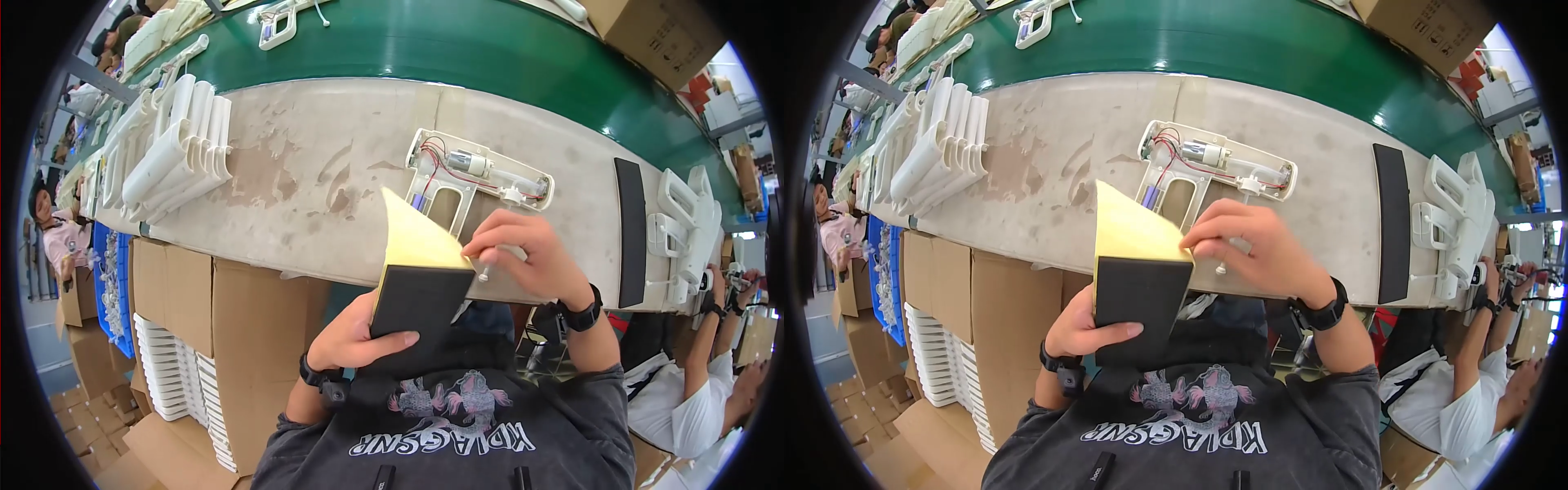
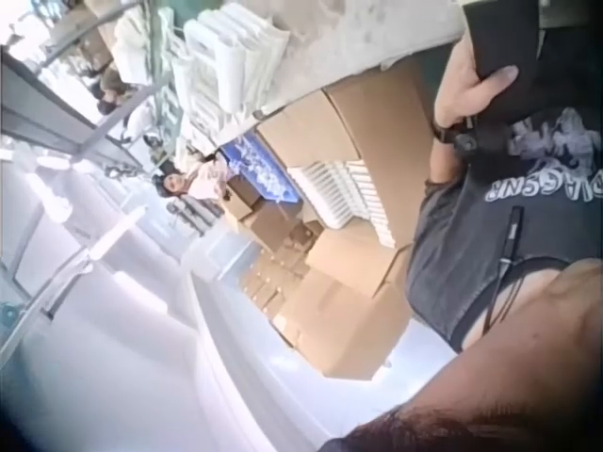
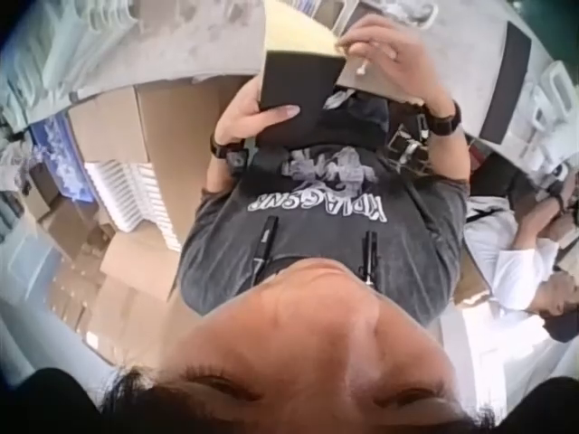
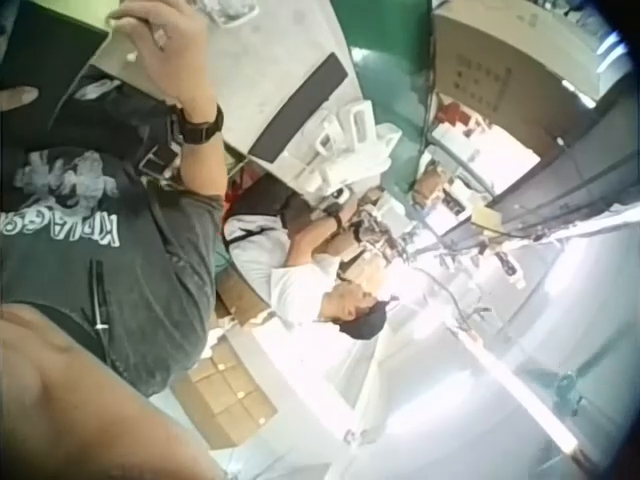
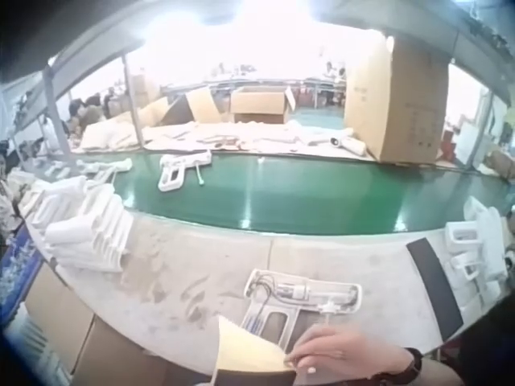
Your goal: The person peels the backing from a black adhesive pad, presses it onto the motor inside a white plastic housing, and fits a matching white plastic cover over the assembly. This process is then repeated for a second unit.
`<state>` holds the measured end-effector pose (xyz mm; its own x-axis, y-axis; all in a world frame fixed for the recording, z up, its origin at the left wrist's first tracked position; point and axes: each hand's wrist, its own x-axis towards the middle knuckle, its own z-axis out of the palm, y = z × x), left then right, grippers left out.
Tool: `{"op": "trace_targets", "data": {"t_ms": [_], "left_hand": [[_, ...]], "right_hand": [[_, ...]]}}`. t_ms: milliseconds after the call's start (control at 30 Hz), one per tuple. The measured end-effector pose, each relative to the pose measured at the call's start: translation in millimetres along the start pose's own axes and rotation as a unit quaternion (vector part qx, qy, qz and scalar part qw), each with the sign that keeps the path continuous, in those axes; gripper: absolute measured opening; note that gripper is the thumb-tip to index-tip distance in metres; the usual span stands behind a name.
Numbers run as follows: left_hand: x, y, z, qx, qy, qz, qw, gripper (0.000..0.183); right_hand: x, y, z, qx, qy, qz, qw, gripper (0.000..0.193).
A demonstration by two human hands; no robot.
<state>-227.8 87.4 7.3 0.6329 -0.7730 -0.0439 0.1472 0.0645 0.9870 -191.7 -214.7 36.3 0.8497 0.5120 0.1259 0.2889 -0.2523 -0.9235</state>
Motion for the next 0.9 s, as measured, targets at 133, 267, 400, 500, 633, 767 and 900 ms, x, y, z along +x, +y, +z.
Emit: {"op": "trace_targets", "data": {"t_ms": [133, 267, 400, 500, 633, 767, 900], "left_hand": [[3, 2, 4, -0.001, 0.066, -0.002, 0.998, 0.056], [5, 2, 8, 0.015, 0.056, 0.008, 0.998, 0.058], [6, 4, 11, 0.050, 0.049, 0.028, 0.997, 0.058], [7, 2, 13, 0.027, 0.093, 0.014, 0.995, 0.055], [8, 4, 15, 0.000, 0.101, 0.009, 0.995, 0.055], [2, 7, 9, 0.063, 0.038, 0.001, 0.997, 0.046], [-2, 2, 6, 0.130, -0.003, -0.021, 0.991, 0.041]], "right_hand": [[2, -15, 18, -0.019, 0.024, -0.018, 0.999, 0.030], [-2, -7, 23, -0.034, 0.017, -0.008, 0.999, 0.037], [-2, -15, 28, -0.124, 0.039, -0.050, 0.990, 0.039], [-6, -12, 33, -0.110, 0.124, -0.047, 0.985, 0.038], [-8, -12, 29, -0.080, 0.101, -0.019, 0.991, 0.037], [-12, -7, 16, 0.146, -0.008, 0.067, 0.987, 0.033], [-12, -5, 13, 0.254, -0.088, 0.131, 0.954, 0.029]]}}
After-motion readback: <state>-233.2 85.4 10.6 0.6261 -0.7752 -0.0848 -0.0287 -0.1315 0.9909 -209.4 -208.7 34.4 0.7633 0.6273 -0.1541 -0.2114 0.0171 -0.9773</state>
